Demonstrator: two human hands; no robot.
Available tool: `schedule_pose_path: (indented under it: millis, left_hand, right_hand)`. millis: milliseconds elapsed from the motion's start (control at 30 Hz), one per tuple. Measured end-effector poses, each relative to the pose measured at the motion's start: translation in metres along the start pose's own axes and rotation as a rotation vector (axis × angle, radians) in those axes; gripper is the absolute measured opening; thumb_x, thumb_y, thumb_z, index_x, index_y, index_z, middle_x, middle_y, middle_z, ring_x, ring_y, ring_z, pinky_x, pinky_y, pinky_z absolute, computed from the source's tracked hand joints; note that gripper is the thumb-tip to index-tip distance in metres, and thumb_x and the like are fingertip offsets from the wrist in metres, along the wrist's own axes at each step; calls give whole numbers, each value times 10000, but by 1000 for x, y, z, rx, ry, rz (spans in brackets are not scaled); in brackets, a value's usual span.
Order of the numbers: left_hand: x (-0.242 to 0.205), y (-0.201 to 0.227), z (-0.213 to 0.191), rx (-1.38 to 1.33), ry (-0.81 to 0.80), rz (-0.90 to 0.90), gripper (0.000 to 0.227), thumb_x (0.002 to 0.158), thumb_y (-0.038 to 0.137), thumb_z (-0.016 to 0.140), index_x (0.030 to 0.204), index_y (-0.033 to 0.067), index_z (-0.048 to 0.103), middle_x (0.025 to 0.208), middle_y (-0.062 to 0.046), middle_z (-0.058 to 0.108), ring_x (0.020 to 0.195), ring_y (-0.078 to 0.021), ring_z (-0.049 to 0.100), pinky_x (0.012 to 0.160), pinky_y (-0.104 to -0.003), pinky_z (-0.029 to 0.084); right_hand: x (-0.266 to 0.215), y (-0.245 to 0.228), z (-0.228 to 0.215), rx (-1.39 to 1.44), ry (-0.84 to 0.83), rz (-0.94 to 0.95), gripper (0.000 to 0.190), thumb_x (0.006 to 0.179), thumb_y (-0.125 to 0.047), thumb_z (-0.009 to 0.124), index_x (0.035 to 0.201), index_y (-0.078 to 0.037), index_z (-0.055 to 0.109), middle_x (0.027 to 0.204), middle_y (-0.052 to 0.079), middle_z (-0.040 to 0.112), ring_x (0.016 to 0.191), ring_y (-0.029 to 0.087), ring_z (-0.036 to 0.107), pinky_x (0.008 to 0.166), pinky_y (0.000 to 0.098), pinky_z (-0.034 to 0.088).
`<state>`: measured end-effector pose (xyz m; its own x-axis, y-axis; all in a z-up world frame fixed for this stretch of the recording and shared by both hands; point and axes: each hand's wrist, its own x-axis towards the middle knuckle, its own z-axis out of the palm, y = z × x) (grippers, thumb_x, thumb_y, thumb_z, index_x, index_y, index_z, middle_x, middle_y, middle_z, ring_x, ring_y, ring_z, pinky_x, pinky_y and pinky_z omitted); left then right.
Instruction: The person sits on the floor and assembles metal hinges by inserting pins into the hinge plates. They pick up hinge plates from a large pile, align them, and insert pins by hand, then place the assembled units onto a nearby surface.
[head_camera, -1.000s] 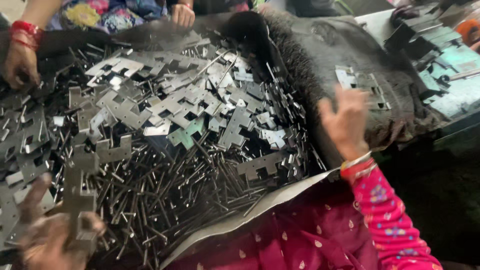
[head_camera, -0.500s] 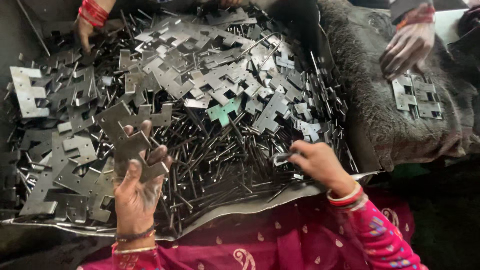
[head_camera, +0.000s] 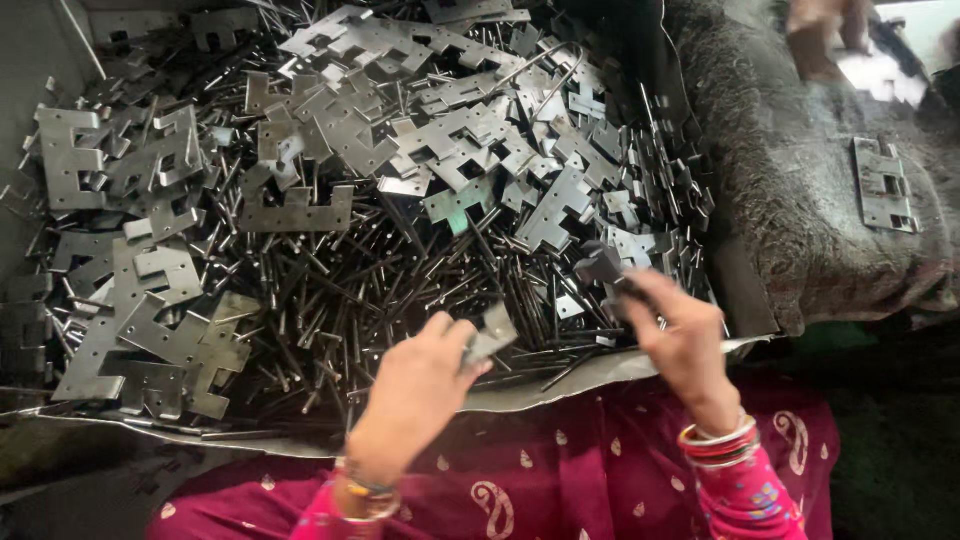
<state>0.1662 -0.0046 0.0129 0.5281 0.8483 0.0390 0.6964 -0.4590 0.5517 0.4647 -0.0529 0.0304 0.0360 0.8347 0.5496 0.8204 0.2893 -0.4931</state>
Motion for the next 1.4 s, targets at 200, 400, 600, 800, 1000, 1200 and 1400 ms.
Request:
schedule_pose_path:
  millis: [200, 400, 600, 800, 1000, 1200, 1400]
  left_hand:
    - [0, -3, 57, 483, -96, -85, 58, 855, 138, 634, 908, 136, 658, 917, -91, 647, 786, -268, 718, 674, -420, 561]
    - [8, -8, 67, 415, -93, -54, 53, 887, 128, 629, 884, 131, 682, 908, -101, 665, 757, -267, 731, 649, -404, 578]
    - [2, -1, 47, 300, -49, 46, 71, 811, 107, 698, 880, 110, 686, 912, -111, 672, 801, -287, 721, 663, -407, 575]
    - [-10, -12, -28, -214, 191, 137, 228, 825, 229, 773, 992, 87, 713, 916, -107, 685, 793, -311, 697, 691, -401, 564]
    - [-14, -50, -72, -1314, 451, -196, 224, 977, 258, 681, 1102, 74, 708, 939, -62, 729, 823, -159, 696, 714, -318, 574]
    - [3, -56, -39, -1754, 647, -367, 218, 997, 255, 622, 1075, 60, 680, 968, -79, 735, 870, -209, 734, 783, -399, 633]
    - [-8, -72, -62, -1923, 745, -335, 240, 1028, 293, 568, 1095, 79, 653, 1009, -86, 715, 908, -215, 700, 802, -415, 629]
  right_hand:
    - [-20, 12, 33, -171, -238, 151, 252, 889, -189, 735, 1124, -99, 719, 851, 150, 731, 733, 335, 707, 635, 404, 536]
    - [-26, 26, 38, -169, -326, 229, 263, 886, -176, 708, 1139, -113, 682, 820, 173, 712, 747, 375, 693, 639, 442, 529]
    - [-27, 25, 41, -194, -324, 242, 272, 876, -177, 711, 1137, -110, 679, 819, 186, 710, 771, 397, 689, 660, 468, 525]
    - [-30, 23, 40, -133, -262, 332, 277, 895, -187, 718, 1161, -112, 706, 819, 168, 729, 642, 295, 695, 601, 378, 526]
    - [-31, 10, 42, 224, -34, 511, 293, 930, -113, 738, 1212, -34, 721, 944, 49, 772, 706, 78, 608, 617, 253, 505]
    - [-16, -28, 48, 619, -10, 588, 241, 928, -33, 714, 1161, 27, 707, 1010, 62, 760, 873, 82, 692, 773, 237, 565]
    - [-1, -64, 45, 617, -38, 495, 260, 923, -37, 715, 1177, 18, 703, 995, 74, 773, 888, 87, 708, 785, 238, 589]
